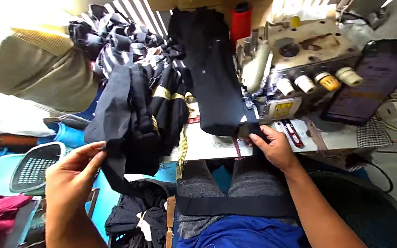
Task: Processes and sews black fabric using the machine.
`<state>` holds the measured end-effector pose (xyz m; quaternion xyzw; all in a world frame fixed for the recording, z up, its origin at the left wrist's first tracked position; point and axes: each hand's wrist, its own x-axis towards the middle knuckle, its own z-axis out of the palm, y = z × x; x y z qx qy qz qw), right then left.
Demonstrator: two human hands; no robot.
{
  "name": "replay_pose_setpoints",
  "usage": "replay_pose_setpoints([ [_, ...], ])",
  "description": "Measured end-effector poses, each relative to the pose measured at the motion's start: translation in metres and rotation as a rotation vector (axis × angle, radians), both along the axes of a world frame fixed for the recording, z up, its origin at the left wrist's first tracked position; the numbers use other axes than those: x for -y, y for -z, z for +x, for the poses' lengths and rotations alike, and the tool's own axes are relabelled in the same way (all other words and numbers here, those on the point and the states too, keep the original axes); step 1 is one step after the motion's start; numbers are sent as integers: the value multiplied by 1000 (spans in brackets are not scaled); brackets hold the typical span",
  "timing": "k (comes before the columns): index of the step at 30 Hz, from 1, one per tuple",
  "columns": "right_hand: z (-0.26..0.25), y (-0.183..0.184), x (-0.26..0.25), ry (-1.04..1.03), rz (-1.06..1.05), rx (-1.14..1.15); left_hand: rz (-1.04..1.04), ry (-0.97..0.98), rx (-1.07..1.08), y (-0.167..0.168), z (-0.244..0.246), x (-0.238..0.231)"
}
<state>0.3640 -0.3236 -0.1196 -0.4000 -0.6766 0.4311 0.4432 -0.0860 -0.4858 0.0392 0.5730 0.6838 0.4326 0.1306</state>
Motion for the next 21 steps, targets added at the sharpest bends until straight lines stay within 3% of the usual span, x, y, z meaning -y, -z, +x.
replay_pose_setpoints([
  [3, 0, 0, 1, -1, 10, -3, 83, -129, -69, -3, -26, -8],
  [6, 0, 0, 2, -5, 32, -2, 254, -90, -89, -18, -45, -19],
  [11, -1, 1, 4, 77, 67, -89, 169, -450, -99, -77, 9, -37],
  [13, -1, 4, 6, 140, 149, -148, 132, -356, -131, -71, 0, -25],
  [15, 1, 1, 20, 280, 282, -97, 84, -69, -277, -52, -12, -13],
  [17, -2, -20, 46, 302, 342, -43, 139, 216, -433, -33, 22, -20],
  [19, -16, -36, 75, 50, 181, -131, 93, 276, -547, -4, 96, -26],
  [21, -34, -34, 87, -304, -209, -242, 42, 268, -524, 39, 171, -28],
])
